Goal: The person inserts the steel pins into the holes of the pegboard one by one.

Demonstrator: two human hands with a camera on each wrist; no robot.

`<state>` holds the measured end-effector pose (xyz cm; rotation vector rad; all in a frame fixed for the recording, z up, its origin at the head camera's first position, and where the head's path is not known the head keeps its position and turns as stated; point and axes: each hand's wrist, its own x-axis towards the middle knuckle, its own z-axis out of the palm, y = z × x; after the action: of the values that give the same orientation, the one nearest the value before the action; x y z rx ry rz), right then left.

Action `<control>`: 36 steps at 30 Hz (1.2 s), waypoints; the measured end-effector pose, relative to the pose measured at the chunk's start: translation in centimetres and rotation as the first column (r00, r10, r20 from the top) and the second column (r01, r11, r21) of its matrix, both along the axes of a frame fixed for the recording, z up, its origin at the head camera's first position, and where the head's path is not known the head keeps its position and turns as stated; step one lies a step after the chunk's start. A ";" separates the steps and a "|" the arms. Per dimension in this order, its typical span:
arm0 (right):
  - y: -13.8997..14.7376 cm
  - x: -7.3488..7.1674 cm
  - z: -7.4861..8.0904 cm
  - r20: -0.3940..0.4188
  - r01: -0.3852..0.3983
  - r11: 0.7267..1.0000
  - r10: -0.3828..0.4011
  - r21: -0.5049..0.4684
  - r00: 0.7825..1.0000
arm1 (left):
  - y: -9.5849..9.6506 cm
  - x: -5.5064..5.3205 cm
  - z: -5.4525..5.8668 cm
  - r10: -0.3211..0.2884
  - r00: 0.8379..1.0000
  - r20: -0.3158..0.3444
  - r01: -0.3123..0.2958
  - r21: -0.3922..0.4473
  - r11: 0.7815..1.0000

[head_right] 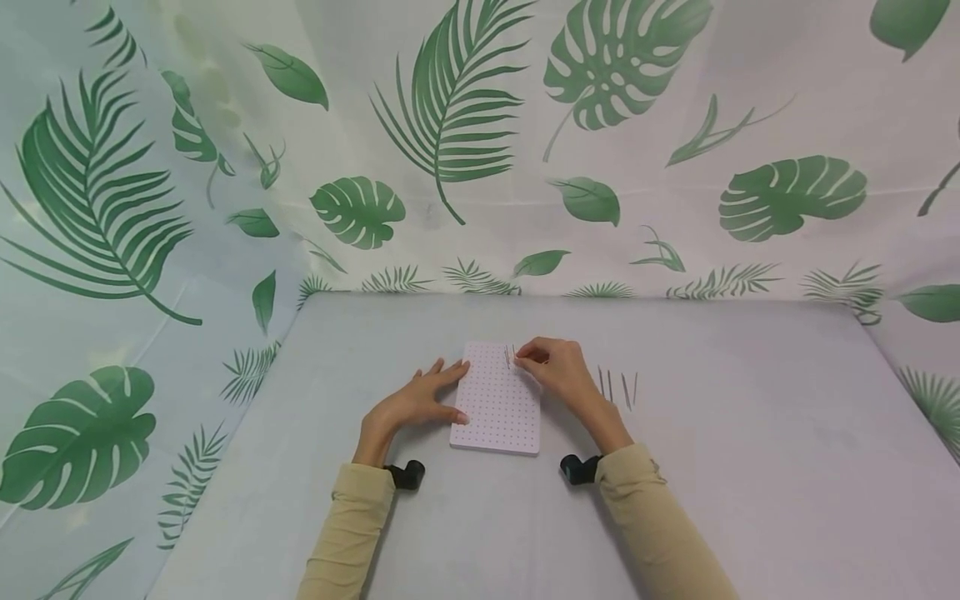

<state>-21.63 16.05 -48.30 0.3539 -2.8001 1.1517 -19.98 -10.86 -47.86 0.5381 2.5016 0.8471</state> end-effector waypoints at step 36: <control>8.7 2.3 -0.2 -0.020 -0.017 0.983 0.021 0.185 1.000 | 0.0 -0.2 0.0 0.024 0.999 0.036 -0.025 0.009 1.000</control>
<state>-19.37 24.75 -48.48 0.4052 -2.8980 0.8865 -20.17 -10.83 -47.86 0.4921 2.4777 0.8710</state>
